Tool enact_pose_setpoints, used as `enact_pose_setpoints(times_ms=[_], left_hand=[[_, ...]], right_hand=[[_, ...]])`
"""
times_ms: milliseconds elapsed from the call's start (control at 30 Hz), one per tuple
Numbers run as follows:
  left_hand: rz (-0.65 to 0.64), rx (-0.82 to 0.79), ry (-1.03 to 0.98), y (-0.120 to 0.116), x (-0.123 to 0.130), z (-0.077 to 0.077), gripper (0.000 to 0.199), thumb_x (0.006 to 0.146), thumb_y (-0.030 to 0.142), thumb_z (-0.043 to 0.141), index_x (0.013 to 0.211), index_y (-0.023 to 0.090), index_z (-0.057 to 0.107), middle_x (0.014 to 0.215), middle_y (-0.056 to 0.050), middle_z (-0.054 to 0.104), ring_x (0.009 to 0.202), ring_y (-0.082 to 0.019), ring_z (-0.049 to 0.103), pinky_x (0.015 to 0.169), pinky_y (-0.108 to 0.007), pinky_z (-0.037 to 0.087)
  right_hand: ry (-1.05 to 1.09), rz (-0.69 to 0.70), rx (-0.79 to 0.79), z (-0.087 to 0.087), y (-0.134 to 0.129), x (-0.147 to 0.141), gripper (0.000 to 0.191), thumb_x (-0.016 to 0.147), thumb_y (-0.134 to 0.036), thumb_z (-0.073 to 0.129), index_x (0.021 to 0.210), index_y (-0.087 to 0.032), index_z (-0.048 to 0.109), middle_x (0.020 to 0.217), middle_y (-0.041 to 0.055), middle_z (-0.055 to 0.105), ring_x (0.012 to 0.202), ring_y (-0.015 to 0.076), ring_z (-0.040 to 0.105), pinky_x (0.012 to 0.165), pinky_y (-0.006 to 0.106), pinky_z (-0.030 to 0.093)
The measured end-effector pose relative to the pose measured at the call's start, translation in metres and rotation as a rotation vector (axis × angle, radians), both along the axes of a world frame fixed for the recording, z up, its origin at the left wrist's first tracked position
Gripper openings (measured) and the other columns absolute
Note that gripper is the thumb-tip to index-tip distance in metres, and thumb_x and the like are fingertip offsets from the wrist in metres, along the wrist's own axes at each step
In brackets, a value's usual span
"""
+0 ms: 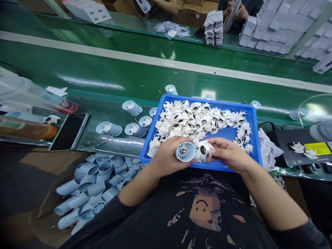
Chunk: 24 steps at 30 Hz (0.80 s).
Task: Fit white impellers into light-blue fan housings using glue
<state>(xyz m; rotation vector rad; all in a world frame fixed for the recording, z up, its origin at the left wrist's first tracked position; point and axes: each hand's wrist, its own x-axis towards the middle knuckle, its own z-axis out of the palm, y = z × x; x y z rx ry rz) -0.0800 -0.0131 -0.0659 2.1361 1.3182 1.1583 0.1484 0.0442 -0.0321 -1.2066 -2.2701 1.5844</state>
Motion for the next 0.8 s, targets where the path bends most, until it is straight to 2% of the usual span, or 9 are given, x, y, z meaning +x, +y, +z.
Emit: enact_pose_setpoints(times_ms=[67, 133, 267, 333, 500, 567, 633, 700, 800], left_hand=[[-0.026, 0.038, 0.076, -0.003, 0.007, 0.007, 0.035, 0.080, 0.039, 0.069, 0.106, 0.018, 0.059, 0.100, -0.008, 0.074, 0.091, -0.024, 0.071, 0.081, -0.038, 0.054], [-0.036, 0.076, 0.134, -0.004, 0.012, 0.012, 0.031, 0.082, 0.037, 0.065, 0.105, 0.017, 0.059, 0.096, -0.008, 0.074, 0.087, -0.024, 0.071, 0.077, -0.037, 0.053], [-0.024, 0.137, 0.223, -0.008, 0.019, 0.015, 0.026, 0.087, 0.037, 0.057, 0.104, 0.017, 0.057, 0.093, -0.007, 0.074, 0.087, -0.023, 0.070, 0.078, -0.038, 0.053], [-0.028, 0.176, 0.225, -0.010, 0.023, 0.013, 0.023, 0.090, 0.035, 0.051, 0.103, 0.017, 0.056, 0.093, -0.008, 0.073, 0.088, -0.022, 0.069, 0.081, -0.038, 0.054], [0.028, 0.248, 0.174, -0.013, 0.034, 0.006, 0.021, 0.093, 0.031, 0.045, 0.103, 0.015, 0.054, 0.093, -0.008, 0.070, 0.088, -0.022, 0.066, 0.085, -0.038, 0.054], [0.050, 0.245, 0.172, -0.015, 0.033, 0.008, 0.021, 0.093, 0.030, 0.046, 0.107, 0.016, 0.053, 0.094, -0.008, 0.069, 0.089, -0.021, 0.066, 0.086, -0.037, 0.054], [0.067, 0.252, 0.158, -0.020, 0.022, 0.013, 0.027, 0.093, 0.035, 0.050, 0.113, 0.017, 0.052, 0.100, -0.007, 0.067, 0.095, -0.021, 0.065, 0.090, -0.037, 0.054], [0.213, 0.264, 0.159, -0.029, -0.002, 0.017, 0.042, 0.087, 0.049, 0.061, 0.118, 0.021, 0.054, 0.112, -0.008, 0.060, 0.106, -0.023, 0.061, 0.094, -0.040, 0.052], [0.662, 0.201, 0.163, -0.046, -0.059, 0.007, 0.061, 0.071, 0.061, 0.075, 0.117, 0.025, 0.059, 0.119, -0.009, 0.048, 0.117, -0.030, 0.052, 0.099, -0.046, 0.049]], right_hand=[[0.254, -0.071, -0.180, 0.003, -0.014, 0.001, 0.045, 0.091, -0.054, 0.047, 0.114, -0.015, 0.054, 0.082, 0.0058, 0.064, 0.070, 0.0149, 0.064, 0.069, 0.029, 0.055], [0.364, -0.136, -0.118, 0.008, -0.025, -0.003, 0.034, 0.088, -0.045, 0.061, 0.108, -0.018, 0.059, 0.083, 0.0044, 0.063, 0.073, 0.0142, 0.063, 0.070, 0.028, 0.054], [0.126, -0.056, 0.642, 0.026, -0.041, -0.016, 0.017, 0.091, -0.020, 0.057, 0.105, -0.020, 0.067, 0.093, 0.0063, 0.059, 0.079, 0.0142, 0.059, 0.070, 0.028, 0.050], [0.015, 0.019, 0.845, 0.031, -0.044, -0.022, 0.013, 0.091, -0.017, 0.056, 0.095, -0.017, 0.069, 0.088, 0.0063, 0.055, 0.075, 0.0150, 0.056, 0.065, 0.028, 0.047], [-0.030, 0.071, 0.915, 0.022, -0.037, -0.033, 0.019, 0.089, -0.019, 0.061, 0.072, -0.014, 0.064, 0.076, 0.0037, 0.044, 0.067, 0.0145, 0.047, 0.058, 0.027, 0.041], [0.042, 0.077, 0.890, 0.016, -0.033, -0.034, 0.017, 0.092, -0.022, 0.059, 0.078, -0.015, 0.065, 0.078, 0.0036, 0.045, 0.068, 0.0141, 0.048, 0.058, 0.027, 0.041], [0.172, 0.102, 0.853, 0.013, -0.029, -0.031, 0.012, 0.095, -0.025, 0.057, 0.095, -0.019, 0.067, 0.088, 0.0047, 0.049, 0.074, 0.0138, 0.051, 0.063, 0.028, 0.046], [0.280, 0.118, 0.829, 0.014, -0.028, -0.022, 0.018, 0.097, -0.026, 0.054, 0.113, -0.025, 0.063, 0.104, 0.0065, 0.051, 0.086, 0.0138, 0.054, 0.074, 0.029, 0.050], [0.274, -0.002, 0.883, 0.022, -0.029, 0.000, 0.029, 0.096, -0.027, 0.056, 0.124, -0.036, 0.059, 0.117, 0.0072, 0.052, 0.102, 0.0173, 0.056, 0.085, 0.033, 0.052]])
